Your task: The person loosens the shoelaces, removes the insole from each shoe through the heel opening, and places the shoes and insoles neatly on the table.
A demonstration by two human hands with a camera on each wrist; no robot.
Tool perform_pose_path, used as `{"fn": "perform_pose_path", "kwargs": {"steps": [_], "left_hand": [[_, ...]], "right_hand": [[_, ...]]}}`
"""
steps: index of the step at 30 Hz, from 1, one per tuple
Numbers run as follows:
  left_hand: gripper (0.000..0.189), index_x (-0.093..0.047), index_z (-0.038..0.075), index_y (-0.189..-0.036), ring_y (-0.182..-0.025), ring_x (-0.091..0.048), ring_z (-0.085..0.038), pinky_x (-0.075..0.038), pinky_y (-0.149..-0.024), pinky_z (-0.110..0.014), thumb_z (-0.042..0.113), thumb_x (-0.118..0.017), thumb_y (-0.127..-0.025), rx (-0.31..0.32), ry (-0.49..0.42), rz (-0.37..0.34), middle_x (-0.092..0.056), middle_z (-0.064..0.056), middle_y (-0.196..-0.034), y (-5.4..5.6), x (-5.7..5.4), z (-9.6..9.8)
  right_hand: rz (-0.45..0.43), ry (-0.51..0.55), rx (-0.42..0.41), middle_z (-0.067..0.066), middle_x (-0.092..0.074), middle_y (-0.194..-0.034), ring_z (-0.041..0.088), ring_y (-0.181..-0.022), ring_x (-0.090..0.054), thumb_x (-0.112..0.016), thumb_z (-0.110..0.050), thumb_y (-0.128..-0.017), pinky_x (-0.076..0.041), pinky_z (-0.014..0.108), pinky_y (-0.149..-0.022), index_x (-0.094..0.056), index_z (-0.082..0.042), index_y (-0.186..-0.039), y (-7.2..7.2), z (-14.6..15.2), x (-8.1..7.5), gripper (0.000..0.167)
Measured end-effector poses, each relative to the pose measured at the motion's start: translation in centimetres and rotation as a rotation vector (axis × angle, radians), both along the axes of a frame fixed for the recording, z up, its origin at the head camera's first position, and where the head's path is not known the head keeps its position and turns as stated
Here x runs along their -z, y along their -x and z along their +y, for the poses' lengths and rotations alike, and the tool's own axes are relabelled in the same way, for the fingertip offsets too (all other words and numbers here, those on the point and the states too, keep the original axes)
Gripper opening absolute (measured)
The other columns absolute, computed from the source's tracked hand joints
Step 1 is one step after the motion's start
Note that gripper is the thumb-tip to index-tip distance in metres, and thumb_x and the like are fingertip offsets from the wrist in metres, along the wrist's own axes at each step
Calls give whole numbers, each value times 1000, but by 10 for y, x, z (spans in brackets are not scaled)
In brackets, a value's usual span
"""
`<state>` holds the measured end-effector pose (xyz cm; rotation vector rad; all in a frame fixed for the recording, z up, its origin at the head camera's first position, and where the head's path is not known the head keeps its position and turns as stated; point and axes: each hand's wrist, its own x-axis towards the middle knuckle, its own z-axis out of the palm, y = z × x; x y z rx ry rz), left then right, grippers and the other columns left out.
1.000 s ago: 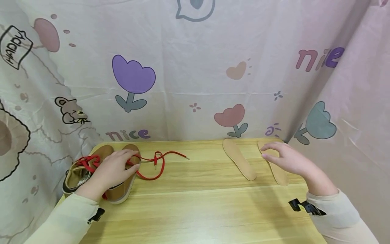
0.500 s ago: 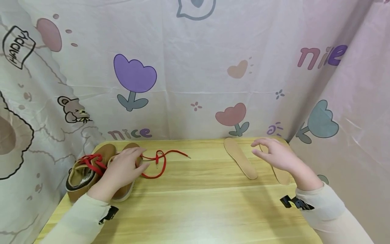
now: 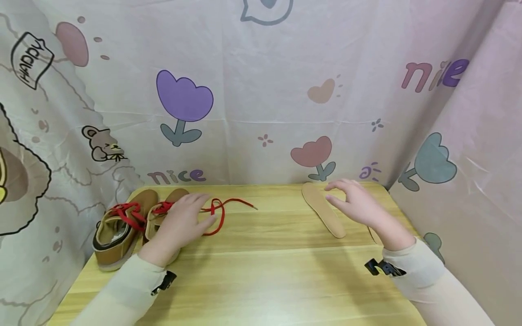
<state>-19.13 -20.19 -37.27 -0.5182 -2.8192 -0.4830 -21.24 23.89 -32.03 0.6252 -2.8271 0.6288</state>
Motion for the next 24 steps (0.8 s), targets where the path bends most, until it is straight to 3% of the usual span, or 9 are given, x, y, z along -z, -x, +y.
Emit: {"fn": "perform_pose_path", "kwargs": {"steps": [10, 24], "left_hand": [[72, -45, 6, -150, -139, -37, -44, -27, -112, -66, 48, -64, -95, 26, -5, 9, -47, -20, -149, 3, -5, 27], [75, -41, 12, -154, -142, -33, -43, -22, -116, -61, 54, -60, -95, 59, 2, 82, -41, -14, -156, 9, -1, 61]], "right_hand": [[72, -16, 7, 17, -61, -133, 40, -126, -50, -64, -24, -98, -41, 58, -103, -66, -6, -126, 1, -16, 3, 34], [163, 47, -4, 16, -53, -144, 40, -134, -41, -66, -26, -97, -32, 60, -109, -61, -8, -134, 4, -41, 20, 42]]}}
